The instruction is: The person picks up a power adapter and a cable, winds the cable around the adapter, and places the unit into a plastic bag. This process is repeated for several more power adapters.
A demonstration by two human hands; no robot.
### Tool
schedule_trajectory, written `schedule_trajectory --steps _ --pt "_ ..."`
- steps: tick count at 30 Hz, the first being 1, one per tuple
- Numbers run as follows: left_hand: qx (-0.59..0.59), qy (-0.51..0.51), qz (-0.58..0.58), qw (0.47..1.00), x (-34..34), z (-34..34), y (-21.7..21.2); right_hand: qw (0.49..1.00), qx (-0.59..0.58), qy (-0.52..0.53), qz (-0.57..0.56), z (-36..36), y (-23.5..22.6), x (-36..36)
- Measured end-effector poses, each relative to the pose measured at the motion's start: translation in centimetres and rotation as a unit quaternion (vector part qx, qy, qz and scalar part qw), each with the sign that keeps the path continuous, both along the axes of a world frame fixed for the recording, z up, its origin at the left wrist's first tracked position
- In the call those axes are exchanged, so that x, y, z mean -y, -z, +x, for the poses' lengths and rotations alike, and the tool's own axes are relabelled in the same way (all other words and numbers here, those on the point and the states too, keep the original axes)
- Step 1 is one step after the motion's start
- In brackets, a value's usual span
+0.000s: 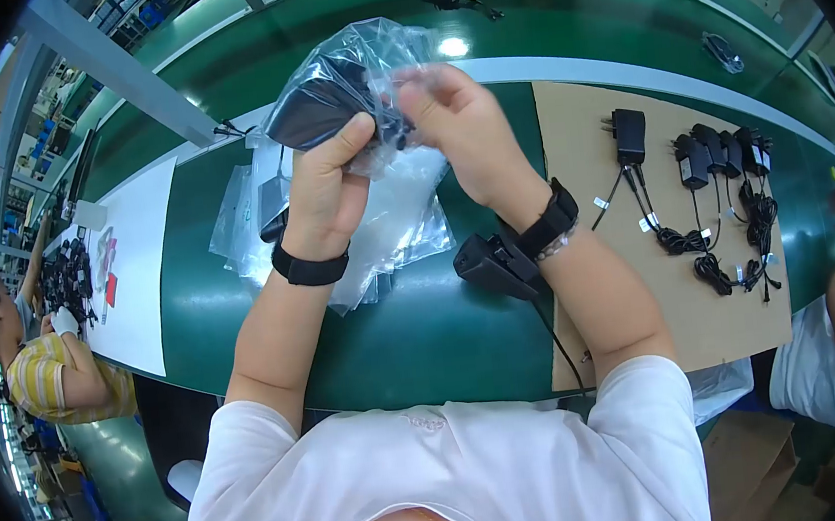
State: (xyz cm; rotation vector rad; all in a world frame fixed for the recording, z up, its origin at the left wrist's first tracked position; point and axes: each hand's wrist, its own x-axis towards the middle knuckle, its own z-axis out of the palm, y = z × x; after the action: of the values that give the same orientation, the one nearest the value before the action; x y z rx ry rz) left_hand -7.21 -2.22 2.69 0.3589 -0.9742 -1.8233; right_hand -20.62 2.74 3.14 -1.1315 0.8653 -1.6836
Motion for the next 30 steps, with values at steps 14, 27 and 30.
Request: schedule_trajectory --steps 14,27,30 --pt "-0.061 0.09 0.057 0.992 0.1 1.1 0.1 0.981 0.018 0.096 -0.169 -3.9 -3.0 -0.3" --pt "0.051 0.021 -0.087 0.995 -2.4 -1.6 0.1 0.992 0.068 0.1 0.036 0.9 0.2 -0.4" --pt "0.195 -0.184 -0.139 0.953 -1.9 -0.9 -0.8 0.983 -0.04 0.177 -0.008 -0.4 0.4 -0.1"
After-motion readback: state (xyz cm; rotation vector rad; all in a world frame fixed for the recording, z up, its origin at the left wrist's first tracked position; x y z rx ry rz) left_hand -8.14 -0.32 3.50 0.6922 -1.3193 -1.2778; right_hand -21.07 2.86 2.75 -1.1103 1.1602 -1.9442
